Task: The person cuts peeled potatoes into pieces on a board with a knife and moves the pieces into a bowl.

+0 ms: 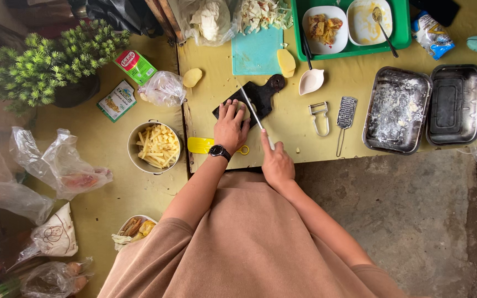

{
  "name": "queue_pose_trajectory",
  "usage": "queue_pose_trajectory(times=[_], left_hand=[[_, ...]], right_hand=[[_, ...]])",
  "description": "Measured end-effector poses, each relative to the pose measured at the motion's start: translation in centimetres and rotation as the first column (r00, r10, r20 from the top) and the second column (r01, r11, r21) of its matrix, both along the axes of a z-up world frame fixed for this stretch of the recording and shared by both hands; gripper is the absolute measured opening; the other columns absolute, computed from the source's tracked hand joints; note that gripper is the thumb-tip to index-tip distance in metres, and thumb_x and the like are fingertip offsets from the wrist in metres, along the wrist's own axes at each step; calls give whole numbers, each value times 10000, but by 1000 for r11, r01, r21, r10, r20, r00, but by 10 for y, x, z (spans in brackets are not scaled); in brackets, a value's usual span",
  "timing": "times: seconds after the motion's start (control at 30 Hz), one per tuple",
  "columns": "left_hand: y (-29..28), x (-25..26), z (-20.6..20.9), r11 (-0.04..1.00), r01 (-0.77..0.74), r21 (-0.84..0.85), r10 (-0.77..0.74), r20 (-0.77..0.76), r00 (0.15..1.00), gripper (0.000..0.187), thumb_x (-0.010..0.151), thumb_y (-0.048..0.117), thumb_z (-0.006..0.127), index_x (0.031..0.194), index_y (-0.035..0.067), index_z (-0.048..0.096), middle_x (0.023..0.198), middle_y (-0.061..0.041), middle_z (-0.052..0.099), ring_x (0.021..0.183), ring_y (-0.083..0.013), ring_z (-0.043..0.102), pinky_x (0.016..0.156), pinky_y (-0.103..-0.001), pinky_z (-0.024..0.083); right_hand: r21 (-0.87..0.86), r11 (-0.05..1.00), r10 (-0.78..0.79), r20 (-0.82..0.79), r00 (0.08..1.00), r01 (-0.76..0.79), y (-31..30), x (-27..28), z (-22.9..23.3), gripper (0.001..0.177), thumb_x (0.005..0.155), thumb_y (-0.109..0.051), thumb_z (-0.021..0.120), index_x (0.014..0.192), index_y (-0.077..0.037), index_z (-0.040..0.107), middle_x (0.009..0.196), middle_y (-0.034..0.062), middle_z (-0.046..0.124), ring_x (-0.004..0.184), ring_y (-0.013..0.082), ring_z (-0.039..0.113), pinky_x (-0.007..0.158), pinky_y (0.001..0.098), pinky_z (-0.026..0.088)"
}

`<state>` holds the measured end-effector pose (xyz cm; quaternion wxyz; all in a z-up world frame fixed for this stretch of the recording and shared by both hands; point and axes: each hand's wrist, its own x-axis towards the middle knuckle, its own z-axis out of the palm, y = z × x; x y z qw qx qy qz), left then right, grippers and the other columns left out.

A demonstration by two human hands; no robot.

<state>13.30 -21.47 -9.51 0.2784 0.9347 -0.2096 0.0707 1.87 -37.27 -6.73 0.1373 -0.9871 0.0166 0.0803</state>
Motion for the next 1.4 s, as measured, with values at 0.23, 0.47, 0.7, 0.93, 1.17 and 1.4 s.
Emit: queue_pose_trajectory(times=[0.23, 0.47, 0.7, 0.93, 1.17, 1.4], left_hand=[[2, 3, -2, 998, 3, -59, -4, -14, 1000, 431, 941, 237, 683, 1317, 33, 635, 1403, -204, 574, 1355, -430, 486, 1187, -519, 351], [2, 1, -2, 999, 0, -45, 0, -7, 1000, 440, 936, 235, 691, 1320, 31, 625, 1399, -203, 576, 1345, -425, 494, 1187, -515, 359], [3, 1, 3, 1000, 14, -21, -14, -19, 1000, 397, 926, 236, 687, 1267, 38, 638, 1403, -201, 576, 1337, -425, 503, 1174, -521, 373], [3, -1, 3, 999, 9, -35, -9, -12, 1000, 427, 940, 239, 677, 1313, 36, 625, 1408, -203, 572, 1337, -436, 496, 1167, -512, 375], [4, -2, -2, 999, 8, -54, -9, -17, 1000, 425, 947, 242, 672, 1310, 27, 624, 1411, -206, 569, 1351, -427, 496, 1186, -509, 359], [8, -1, -3, 996, 15, -87, -18, -28, 999, 401, 937, 235, 692, 1273, 26, 629, 1407, -200, 575, 1355, -427, 493, 1181, -502, 371]], right_hand=[[251, 968, -45, 143, 989, 8, -5, -12, 7, 637, 976, -69, 564, 1584, -151, 392, 870, 178, 601, 678, 369, 657, 624, 478, 563], [194, 981, 1, 129, 992, -27, 0, -9, 5, 664, 958, -74, 565, 1585, -189, 379, 912, 208, 601, 690, 396, 663, 626, 491, 562], [149, 988, 39, 48, 998, -46, 6, 5, 1, 740, 925, -76, 582, 1602, -187, 305, 964, 260, 603, 686, 422, 673, 605, 499, 566], [154, 988, -13, 8, 1000, 11, 9, 9, 3, 700, 970, -81, 557, 1614, -196, 308, 939, 241, 613, 682, 403, 683, 620, 490, 572], [241, 968, -85, 56, 995, 69, 3, -1, 9, 644, 970, -73, 549, 1585, -152, 379, 887, 210, 624, 681, 371, 667, 617, 479, 568], [286, 958, -11, 145, 989, -31, 10, 0, 14, 617, 975, -88, 560, 1570, -144, 407, 854, 194, 618, 666, 362, 663, 623, 465, 567]])
